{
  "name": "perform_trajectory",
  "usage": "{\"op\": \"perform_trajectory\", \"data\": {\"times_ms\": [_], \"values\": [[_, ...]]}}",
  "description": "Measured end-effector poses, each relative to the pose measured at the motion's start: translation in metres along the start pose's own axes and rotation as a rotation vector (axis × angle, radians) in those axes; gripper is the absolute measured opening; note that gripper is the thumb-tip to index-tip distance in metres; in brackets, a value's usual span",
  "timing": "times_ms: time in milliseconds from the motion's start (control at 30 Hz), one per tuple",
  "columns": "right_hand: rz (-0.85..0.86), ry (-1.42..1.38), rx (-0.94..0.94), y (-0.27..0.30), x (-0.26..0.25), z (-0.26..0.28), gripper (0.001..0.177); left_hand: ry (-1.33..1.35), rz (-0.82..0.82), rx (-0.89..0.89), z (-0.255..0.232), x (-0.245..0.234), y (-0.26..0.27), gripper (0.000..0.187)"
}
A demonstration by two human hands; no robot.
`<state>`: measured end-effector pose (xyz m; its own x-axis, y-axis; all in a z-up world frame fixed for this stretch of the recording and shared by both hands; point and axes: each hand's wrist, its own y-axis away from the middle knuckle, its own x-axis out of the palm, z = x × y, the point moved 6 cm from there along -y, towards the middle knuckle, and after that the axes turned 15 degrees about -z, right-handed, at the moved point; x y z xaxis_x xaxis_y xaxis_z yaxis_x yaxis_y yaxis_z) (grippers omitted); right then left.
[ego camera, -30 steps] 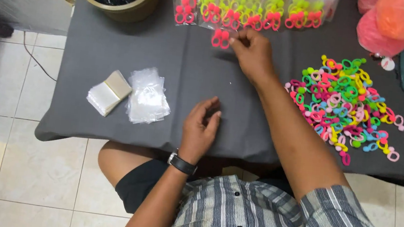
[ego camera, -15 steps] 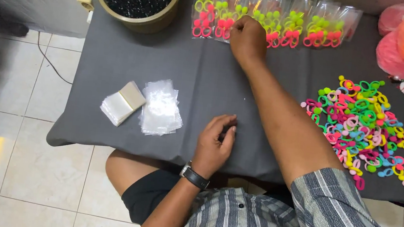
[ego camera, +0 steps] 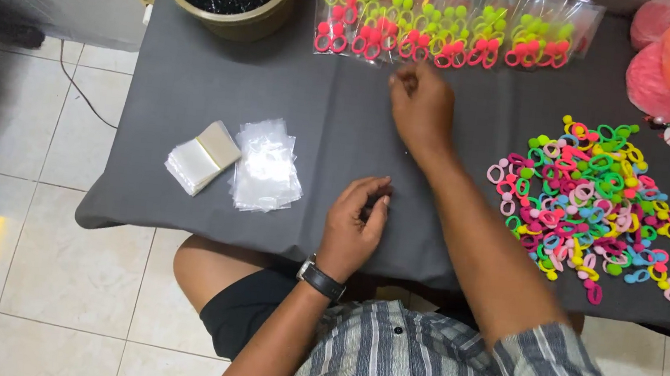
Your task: The person picks up colorful plastic hair rings from a pile and places them into small clear plastic bags by hand, then lines the finished bags up on the table.
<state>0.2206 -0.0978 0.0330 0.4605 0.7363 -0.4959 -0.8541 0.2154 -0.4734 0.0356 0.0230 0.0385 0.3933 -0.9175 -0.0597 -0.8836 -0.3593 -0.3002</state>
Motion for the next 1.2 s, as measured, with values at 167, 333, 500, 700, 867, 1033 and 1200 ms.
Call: {"op": "perform_trajectory", "data": {"times_ms": [167, 333, 500, 700, 867, 1033, 1200], "values": [[0.107, -0.075, -0.043, 0.071, -0.04, -0.006, 0.01, 0.002, -0.015, 0.016, -0.002, -0.002, 0.005, 0.024], [0.177, -0.162, -0.265, 0.118, -0.093, 0.022, 0.015, -0.121, -0.024, 0.187, -0.02, -0.028, 0.0, 0.029], [0.225, -0.145, -0.133, 0.145, -0.125, 0.029, 0.011, -0.771, -0.172, 0.479, -0.056, -0.094, -0.023, 0.032], [0.167, -0.15, -0.197, 0.141, -0.122, 0.03, 0.008, -1.08, -0.161, 0.464, -0.007, -0.12, -0.032, 0.027], [0.167, -0.159, -0.205, 0.147, -0.126, 0.028, 0.011, -1.06, -0.152, 0.484, 0.004, -0.124, -0.036, 0.008], [0.155, -0.194, -0.219, 0.148, -0.129, 0.026, 0.01, -0.955, -0.229, 0.574, -0.021, -0.114, -0.04, 0.008], [0.192, -0.335, -0.006, 0.143, -0.13, 0.019, 0.032, -0.405, -0.039, 0.153, -0.06, -0.069, -0.025, 0.016]]}}
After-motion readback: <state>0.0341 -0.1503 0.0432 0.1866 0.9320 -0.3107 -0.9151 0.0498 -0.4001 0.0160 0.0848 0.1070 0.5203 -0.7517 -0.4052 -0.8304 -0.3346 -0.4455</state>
